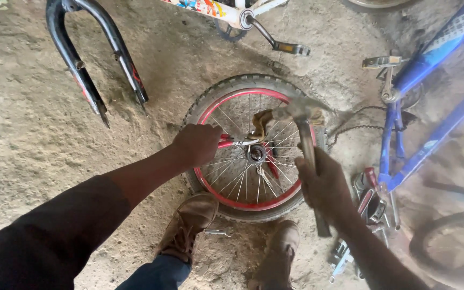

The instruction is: Repairing or disassembling a bicycle wheel hub using pliers and a hammer while sitting on the floor.

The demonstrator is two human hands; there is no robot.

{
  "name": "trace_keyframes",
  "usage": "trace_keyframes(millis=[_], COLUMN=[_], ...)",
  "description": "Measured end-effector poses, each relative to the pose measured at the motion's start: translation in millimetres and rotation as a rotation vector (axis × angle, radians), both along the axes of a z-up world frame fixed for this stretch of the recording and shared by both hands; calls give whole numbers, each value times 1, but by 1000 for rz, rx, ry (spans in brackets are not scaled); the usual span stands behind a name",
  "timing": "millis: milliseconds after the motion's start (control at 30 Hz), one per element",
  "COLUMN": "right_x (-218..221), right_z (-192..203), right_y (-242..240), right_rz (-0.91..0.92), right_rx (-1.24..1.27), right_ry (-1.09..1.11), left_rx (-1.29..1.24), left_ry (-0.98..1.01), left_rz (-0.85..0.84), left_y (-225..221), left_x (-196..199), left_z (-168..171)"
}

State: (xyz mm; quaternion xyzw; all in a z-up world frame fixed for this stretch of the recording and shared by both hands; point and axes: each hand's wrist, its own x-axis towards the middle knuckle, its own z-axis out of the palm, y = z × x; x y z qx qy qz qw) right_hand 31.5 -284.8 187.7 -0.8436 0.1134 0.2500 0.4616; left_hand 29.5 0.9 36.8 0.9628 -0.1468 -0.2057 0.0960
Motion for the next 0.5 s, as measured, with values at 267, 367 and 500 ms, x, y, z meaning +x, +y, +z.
trace_keyframes(millis=[267,367,500], right_x=[-52,-58,-63], right_z=[-2,32,18], right_y=[-23,-34,-39], right_rz=[-193,-224,-196], right_rx=[88,71,131], right_ry=[37,133,37], left_rx=[-100,-73,-98], left_ry=[-143,-125,-227], left_rz=[44,40,42], left_y=[1,-2,-1], left_x=[-4,-2,-2], left_z=[0,4,-10])
